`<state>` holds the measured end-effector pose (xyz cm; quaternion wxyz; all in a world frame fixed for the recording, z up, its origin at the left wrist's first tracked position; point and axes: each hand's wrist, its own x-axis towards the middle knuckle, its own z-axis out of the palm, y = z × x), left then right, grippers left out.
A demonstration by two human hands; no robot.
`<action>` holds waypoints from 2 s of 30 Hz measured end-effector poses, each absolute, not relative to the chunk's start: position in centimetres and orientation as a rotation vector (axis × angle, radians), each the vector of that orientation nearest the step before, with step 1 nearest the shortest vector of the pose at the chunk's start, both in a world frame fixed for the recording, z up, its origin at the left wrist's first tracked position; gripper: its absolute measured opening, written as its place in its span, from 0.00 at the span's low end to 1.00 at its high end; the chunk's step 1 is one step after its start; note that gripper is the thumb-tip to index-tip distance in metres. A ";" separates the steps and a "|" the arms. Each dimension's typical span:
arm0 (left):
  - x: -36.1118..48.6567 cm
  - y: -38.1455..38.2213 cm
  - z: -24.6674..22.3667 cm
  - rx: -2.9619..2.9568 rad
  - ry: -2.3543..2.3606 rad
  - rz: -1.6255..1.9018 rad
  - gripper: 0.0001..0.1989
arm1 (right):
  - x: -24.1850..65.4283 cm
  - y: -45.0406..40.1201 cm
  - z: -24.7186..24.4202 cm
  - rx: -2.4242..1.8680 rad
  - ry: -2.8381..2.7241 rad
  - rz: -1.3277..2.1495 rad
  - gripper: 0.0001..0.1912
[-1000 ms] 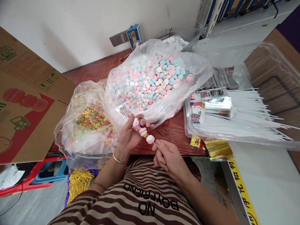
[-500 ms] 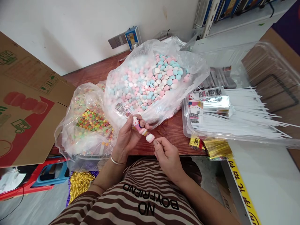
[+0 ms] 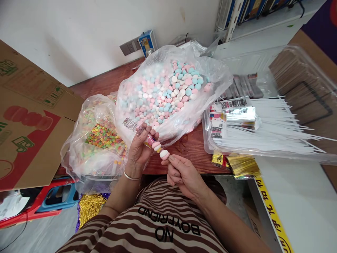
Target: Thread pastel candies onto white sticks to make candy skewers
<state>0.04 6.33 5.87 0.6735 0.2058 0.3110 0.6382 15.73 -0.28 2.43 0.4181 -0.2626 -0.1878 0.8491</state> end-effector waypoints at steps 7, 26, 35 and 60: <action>0.5 6.4 6.9 0.316 0.706 1.448 0.15 | 15.8 -0.7 2.2 -0.681 -0.491 2.295 0.18; 1.1 6.2 6.8 0.410 0.787 1.457 0.15 | 15.9 -1.6 1.6 -0.915 -0.865 2.061 0.22; 1.7 6.0 6.5 0.288 0.856 1.505 0.14 | 16.5 -0.8 -0.2 -1.022 -2.017 -0.091 0.10; -0.2 9.0 6.7 0.508 0.671 1.355 0.18 | 14.9 3.2 2.0 -0.877 -0.804 1.869 0.20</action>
